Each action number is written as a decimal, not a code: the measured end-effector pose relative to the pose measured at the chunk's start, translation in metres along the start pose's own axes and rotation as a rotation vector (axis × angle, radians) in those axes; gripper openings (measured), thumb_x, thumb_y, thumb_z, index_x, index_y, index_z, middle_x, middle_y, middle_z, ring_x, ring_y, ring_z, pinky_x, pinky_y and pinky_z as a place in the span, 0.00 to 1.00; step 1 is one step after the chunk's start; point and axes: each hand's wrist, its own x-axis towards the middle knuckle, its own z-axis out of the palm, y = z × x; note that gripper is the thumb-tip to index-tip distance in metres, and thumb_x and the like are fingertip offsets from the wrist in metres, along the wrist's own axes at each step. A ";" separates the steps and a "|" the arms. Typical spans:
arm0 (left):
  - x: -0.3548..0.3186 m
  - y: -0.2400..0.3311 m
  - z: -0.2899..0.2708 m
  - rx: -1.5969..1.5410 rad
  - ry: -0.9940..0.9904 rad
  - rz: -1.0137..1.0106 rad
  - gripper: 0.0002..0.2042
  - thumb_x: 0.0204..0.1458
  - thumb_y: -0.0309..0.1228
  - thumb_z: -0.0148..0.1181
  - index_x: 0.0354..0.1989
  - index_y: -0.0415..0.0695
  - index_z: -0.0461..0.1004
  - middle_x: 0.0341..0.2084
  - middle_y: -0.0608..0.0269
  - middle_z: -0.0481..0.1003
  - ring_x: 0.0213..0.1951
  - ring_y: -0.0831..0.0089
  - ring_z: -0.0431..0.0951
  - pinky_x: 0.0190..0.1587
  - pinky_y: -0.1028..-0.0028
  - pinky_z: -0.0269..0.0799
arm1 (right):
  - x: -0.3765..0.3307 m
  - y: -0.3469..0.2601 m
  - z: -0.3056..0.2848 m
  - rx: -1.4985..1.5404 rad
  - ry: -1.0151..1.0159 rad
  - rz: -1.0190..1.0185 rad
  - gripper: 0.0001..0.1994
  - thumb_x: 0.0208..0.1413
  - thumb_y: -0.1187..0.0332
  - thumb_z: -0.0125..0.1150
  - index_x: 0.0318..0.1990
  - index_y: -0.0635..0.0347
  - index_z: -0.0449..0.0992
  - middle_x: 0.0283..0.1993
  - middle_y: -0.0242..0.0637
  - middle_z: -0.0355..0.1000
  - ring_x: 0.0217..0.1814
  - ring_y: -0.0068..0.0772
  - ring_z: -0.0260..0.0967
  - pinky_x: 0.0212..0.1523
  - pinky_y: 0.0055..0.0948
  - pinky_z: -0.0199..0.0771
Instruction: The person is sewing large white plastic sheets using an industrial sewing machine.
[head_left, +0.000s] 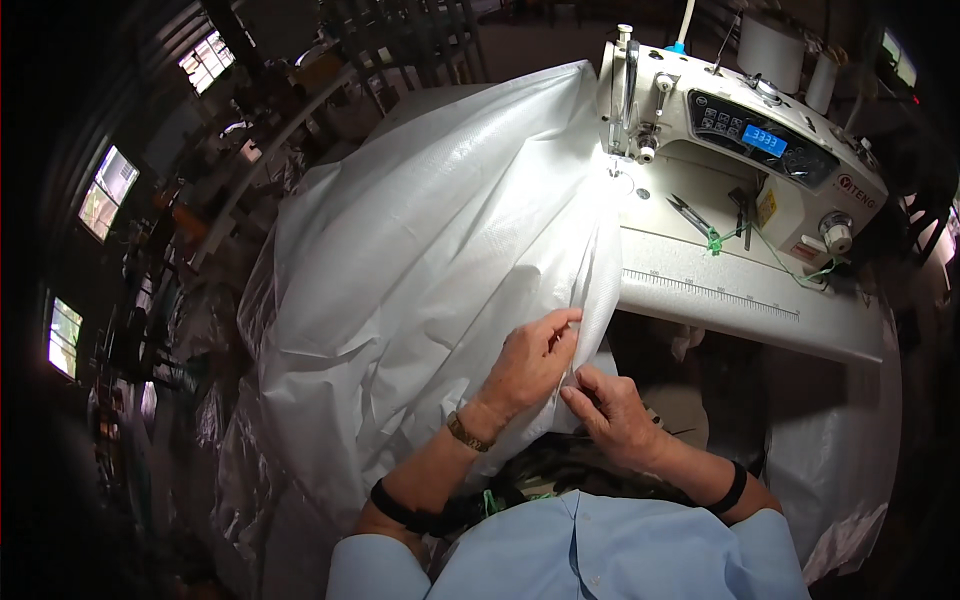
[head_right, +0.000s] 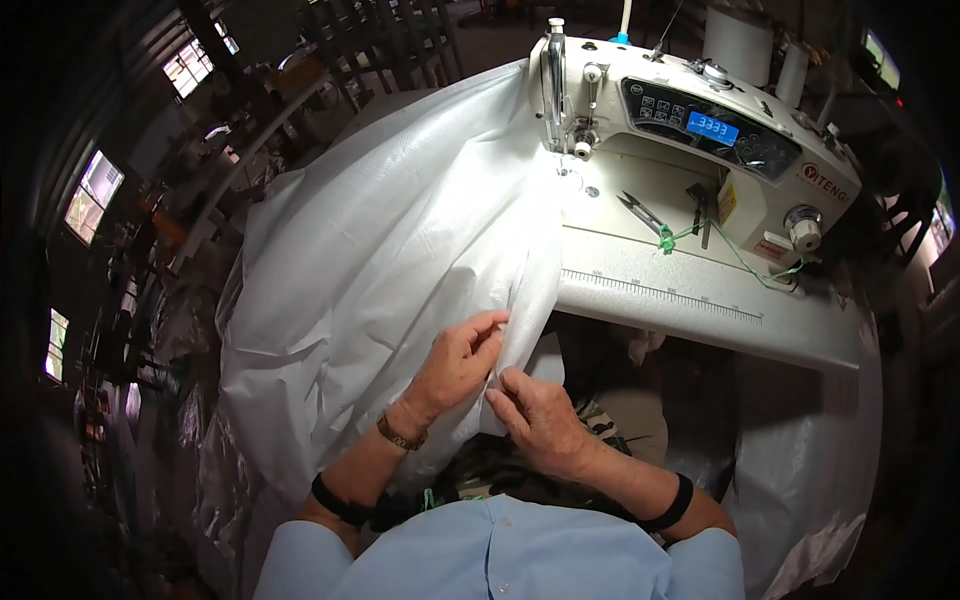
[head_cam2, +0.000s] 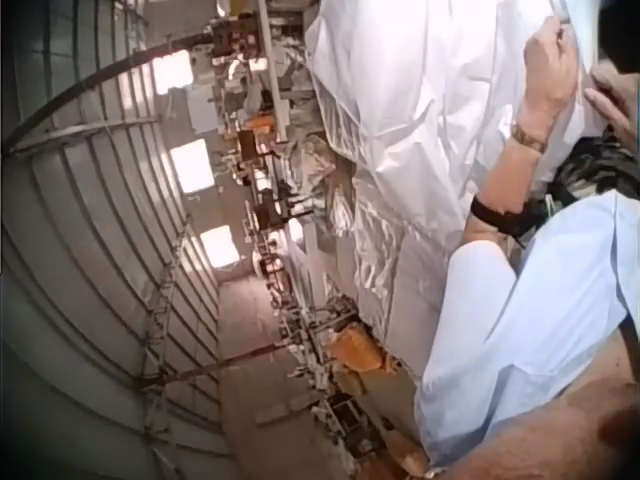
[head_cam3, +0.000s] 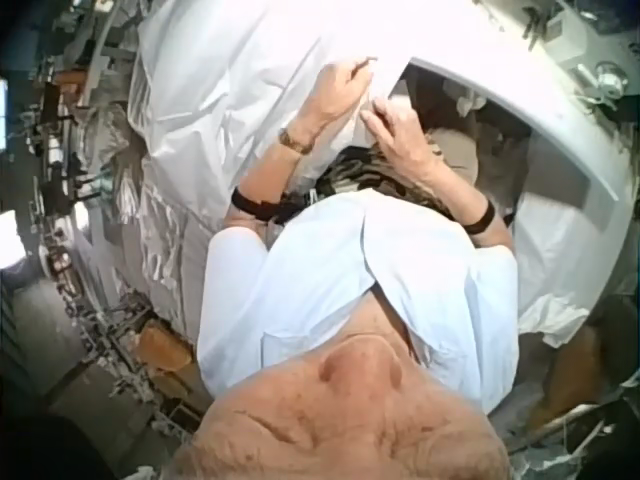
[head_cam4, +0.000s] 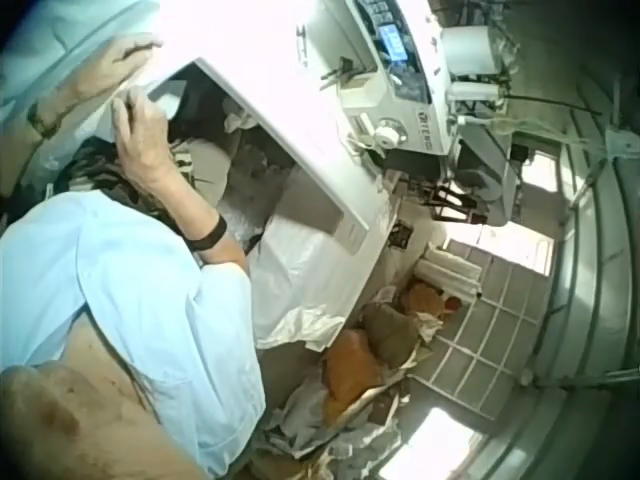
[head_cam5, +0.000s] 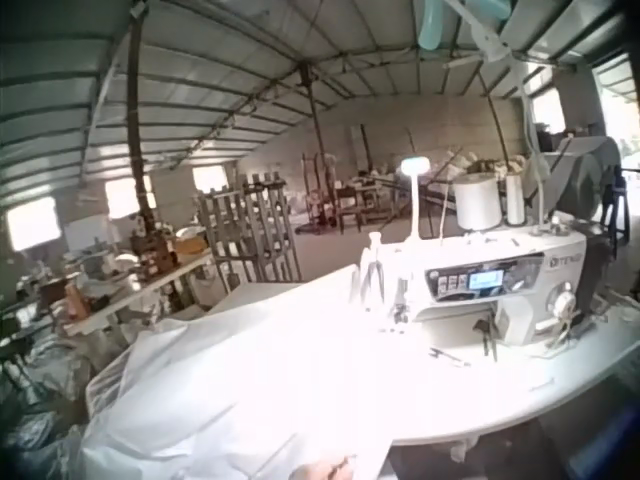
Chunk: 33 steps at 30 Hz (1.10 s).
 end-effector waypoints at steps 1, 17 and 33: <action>0.007 -0.001 0.000 0.013 0.049 0.055 0.12 0.60 0.27 0.54 0.46 0.33 0.76 0.27 0.69 0.74 0.30 0.84 0.70 0.33 0.79 0.69 | 0.000 0.001 0.001 0.001 0.002 -0.004 0.11 0.63 0.70 0.56 0.32 0.67 0.65 0.20 0.50 0.65 0.20 0.49 0.64 0.24 0.39 0.64; 0.108 -0.006 0.029 -0.243 0.091 -0.360 0.06 0.48 0.26 0.62 0.25 0.36 0.75 0.20 0.68 0.73 0.22 0.84 0.69 0.25 0.80 0.64 | -0.004 0.016 0.004 0.114 -0.014 -0.013 0.11 0.64 0.69 0.55 0.32 0.68 0.67 0.23 0.46 0.67 0.22 0.31 0.62 0.26 0.33 0.67; 0.108 -0.009 0.031 -0.154 0.122 -0.253 0.11 0.53 0.30 0.62 0.23 0.35 0.75 0.19 0.68 0.73 0.21 0.84 0.68 0.23 0.79 0.64 | -0.021 0.035 -0.006 0.275 -0.048 0.024 0.11 0.66 0.68 0.52 0.37 0.70 0.72 0.24 0.35 0.67 0.28 0.17 0.61 0.30 0.24 0.67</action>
